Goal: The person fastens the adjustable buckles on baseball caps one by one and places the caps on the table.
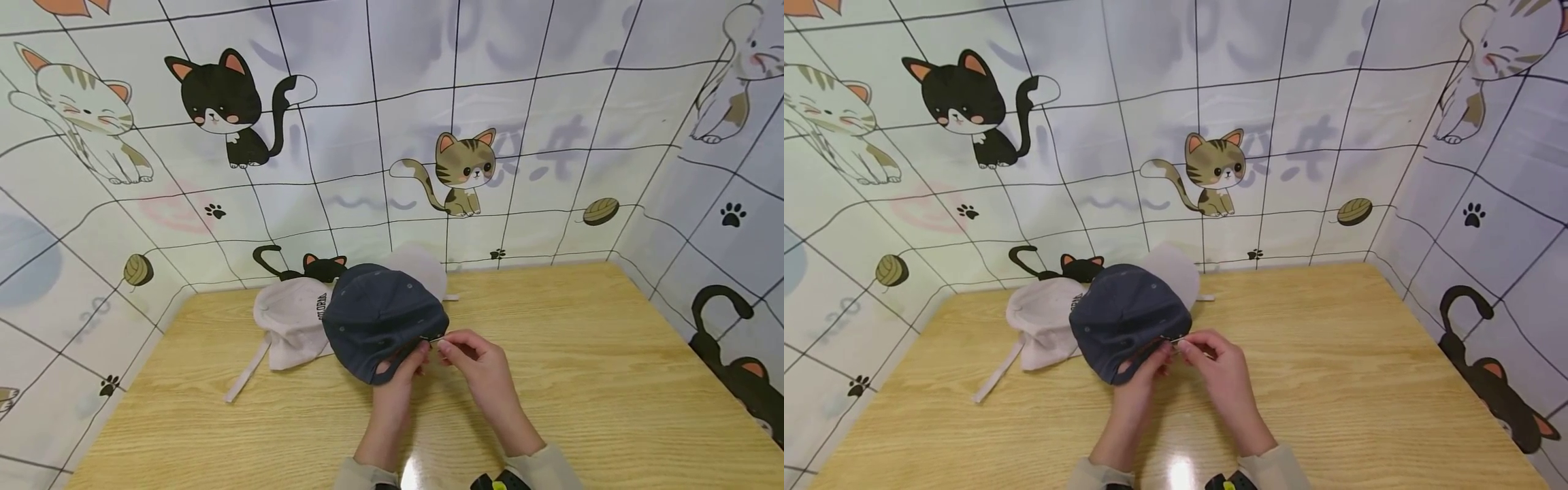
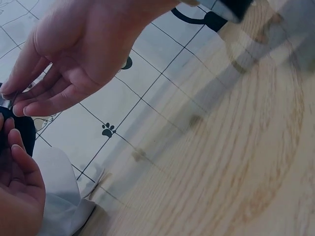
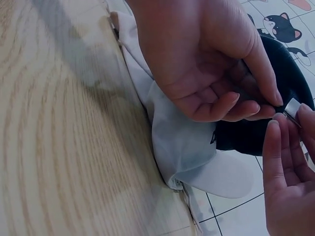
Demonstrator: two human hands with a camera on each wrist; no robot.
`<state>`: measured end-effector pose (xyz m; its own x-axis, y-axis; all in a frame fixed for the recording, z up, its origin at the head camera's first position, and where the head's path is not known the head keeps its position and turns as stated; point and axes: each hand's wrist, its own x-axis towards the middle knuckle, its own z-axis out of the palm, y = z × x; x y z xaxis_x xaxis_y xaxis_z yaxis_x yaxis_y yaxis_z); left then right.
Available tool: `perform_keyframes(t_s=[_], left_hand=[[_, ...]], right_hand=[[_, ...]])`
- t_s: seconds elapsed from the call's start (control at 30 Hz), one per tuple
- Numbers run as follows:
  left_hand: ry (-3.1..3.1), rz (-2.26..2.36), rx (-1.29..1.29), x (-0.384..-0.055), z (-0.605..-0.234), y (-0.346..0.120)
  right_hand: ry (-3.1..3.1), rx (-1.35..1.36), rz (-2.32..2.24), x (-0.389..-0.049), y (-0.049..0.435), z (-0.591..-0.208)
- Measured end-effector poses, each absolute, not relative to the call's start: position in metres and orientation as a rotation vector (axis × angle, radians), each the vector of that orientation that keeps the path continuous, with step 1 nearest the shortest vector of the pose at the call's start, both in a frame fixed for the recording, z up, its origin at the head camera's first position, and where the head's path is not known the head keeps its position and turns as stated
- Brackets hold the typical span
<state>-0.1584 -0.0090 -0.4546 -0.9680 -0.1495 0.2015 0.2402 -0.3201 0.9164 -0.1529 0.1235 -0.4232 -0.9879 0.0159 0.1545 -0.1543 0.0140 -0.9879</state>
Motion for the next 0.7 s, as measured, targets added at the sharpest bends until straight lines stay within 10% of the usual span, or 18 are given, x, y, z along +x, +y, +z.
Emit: perform_keyframes(t_s=[0.7], left_hand=[[-1.647,-2.390,-0.185,-0.181,-0.498,-0.014]], right_hand=[[-2.233,0.044,2.096,-0.153,0.122,-0.423]])
